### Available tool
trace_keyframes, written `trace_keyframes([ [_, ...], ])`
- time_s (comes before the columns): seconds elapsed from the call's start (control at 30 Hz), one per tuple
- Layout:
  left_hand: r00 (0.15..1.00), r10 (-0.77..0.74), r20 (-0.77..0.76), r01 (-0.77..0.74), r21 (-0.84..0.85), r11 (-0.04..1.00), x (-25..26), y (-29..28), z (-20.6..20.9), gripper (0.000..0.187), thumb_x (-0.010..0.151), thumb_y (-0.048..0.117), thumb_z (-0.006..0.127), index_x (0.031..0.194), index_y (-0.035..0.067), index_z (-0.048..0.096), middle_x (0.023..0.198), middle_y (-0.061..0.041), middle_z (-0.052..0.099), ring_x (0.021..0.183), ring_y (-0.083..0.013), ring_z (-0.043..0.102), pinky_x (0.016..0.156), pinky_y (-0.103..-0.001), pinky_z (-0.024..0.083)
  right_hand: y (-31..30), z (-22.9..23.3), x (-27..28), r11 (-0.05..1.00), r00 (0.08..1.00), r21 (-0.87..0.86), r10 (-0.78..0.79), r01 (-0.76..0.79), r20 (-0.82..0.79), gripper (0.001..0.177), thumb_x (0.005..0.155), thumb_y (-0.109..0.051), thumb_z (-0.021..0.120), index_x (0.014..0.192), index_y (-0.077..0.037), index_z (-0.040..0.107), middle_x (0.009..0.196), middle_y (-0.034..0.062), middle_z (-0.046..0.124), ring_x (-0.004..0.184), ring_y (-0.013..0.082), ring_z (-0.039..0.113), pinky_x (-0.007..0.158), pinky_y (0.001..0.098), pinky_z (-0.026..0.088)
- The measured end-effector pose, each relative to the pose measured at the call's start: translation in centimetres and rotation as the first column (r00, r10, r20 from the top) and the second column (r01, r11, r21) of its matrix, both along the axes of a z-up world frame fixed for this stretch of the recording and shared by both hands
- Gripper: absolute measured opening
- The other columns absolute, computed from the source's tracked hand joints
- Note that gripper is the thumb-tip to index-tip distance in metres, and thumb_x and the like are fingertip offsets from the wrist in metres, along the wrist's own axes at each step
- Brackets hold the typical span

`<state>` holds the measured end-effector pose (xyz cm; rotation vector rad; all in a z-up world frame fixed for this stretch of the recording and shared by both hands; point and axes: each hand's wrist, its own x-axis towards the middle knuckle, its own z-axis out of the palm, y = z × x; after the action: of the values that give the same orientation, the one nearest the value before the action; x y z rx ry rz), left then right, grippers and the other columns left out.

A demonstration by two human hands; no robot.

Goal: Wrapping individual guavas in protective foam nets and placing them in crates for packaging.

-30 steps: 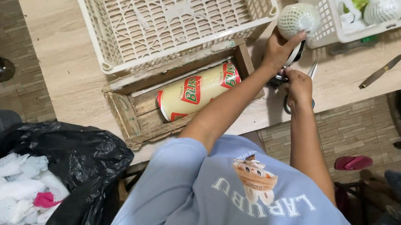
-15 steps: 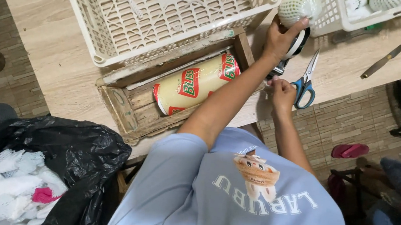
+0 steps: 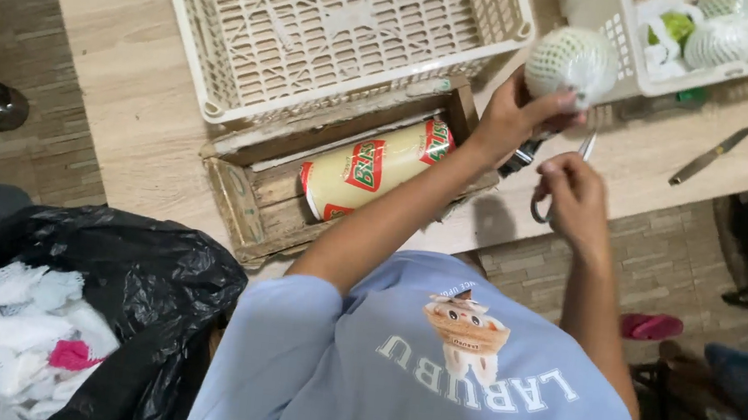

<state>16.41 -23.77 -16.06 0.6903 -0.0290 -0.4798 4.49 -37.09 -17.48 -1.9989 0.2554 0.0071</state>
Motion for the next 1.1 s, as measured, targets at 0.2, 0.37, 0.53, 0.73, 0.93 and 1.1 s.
trace_keyframes([
  [0.2, 0.897, 0.091, 0.433, -0.173, 0.155, 0.973, -2.7, 5.0, 1.0, 0.088, 0.081, 0.046, 0.086, 0.153, 0.037, 0.038, 0.166, -0.019, 0.023, 0.133, -0.0491, 0.047, 0.087, -0.048, 0.07, 4.3, 10.9, 0.1, 0.976, 0.946, 0.029, 0.2, -0.214, 0.257, 0.027, 0.115, -0.015, 0.05, 0.092, -0.002, 0.059, 0.074, 0.0073, 0.058, 0.066, 0.0138, 0.055, 0.065, 0.0253, 0.045],
  [0.37, 0.802, 0.275, 0.531, -0.39, 0.116, 0.914, -3.6, 6.5, 1.4, 0.087, 0.088, 0.036, 0.084, 0.159, 0.019, 0.037, 0.166, -0.008, 0.039, 0.152, -0.0204, 0.04, 0.129, -0.033, 0.035, 6.2, 11.1, 1.6, 0.977, 0.909, -0.129, 0.203, -0.167, 0.363, 0.03, 0.116, -0.02, 0.056, 0.089, -0.006, 0.06, 0.066, 0.0037, 0.055, 0.063, 0.0113, 0.049, 0.064, 0.0277, 0.041],
  [0.53, 0.788, 0.281, 0.548, -0.441, 0.182, 0.879, -4.3, 7.6, 2.3, 0.084, 0.09, 0.041, 0.079, 0.158, 0.022, 0.036, 0.166, -0.011, 0.036, 0.153, -0.0236, 0.037, 0.128, -0.036, 0.035, 6.8, 10.5, 2.5, 0.968, 0.901, -0.184, 0.228, -0.17, 0.37, 0.028, 0.115, -0.013, 0.06, 0.087, -0.005, 0.06, 0.072, 0.0015, 0.054, 0.066, 0.0099, 0.044, 0.059, 0.0274, 0.036],
  [0.73, 0.804, 0.306, 0.511, -0.413, 0.108, 0.904, -3.8, 7.0, -0.2, 0.109, 0.077, 0.059, 0.083, 0.161, 0.019, 0.027, 0.159, -0.02, 0.034, 0.143, -0.0345, 0.041, 0.114, -0.048, 0.046, 7.0, 10.4, 3.3, 0.892, 0.927, -0.44, 0.247, -0.103, 0.283, 0.029, 0.113, -0.017, 0.067, 0.086, -0.005, 0.066, 0.064, 0.0105, 0.059, 0.059, 0.0244, 0.052, 0.055, 0.0364, 0.038],
  [0.93, 0.781, 0.403, 0.477, -0.539, 0.19, 0.82, -4.3, 7.1, 0.7, 0.101, 0.083, 0.045, 0.086, 0.162, 0.017, 0.03, 0.15, -0.027, 0.04, 0.136, -0.0397, 0.048, 0.11, -0.054, 0.046, 7.6, 12.3, 3.6, 0.915, 0.954, -0.336, 0.277, -0.225, 0.115, 0.026, 0.109, -0.017, 0.058, 0.088, -0.008, 0.071, 0.056, 0.0089, 0.059, 0.057, 0.0255, 0.056, 0.059, 0.0364, 0.044],
  [1.1, 0.792, 0.387, 0.472, -0.528, 0.212, 0.822, -5.2, 8.3, 2.5, 0.096, 0.088, 0.045, 0.079, 0.161, 0.013, 0.025, 0.147, -0.034, 0.036, 0.13, -0.0466, 0.05, 0.109, -0.058, 0.047, 7.5, 13.2, 3.8, 0.923, 0.957, -0.265, 0.289, -0.279, -0.003, 0.023, 0.104, -0.014, 0.061, 0.085, -0.008, 0.072, 0.053, 0.0053, 0.06, 0.051, 0.0186, 0.057, 0.055, 0.0299, 0.043],
])
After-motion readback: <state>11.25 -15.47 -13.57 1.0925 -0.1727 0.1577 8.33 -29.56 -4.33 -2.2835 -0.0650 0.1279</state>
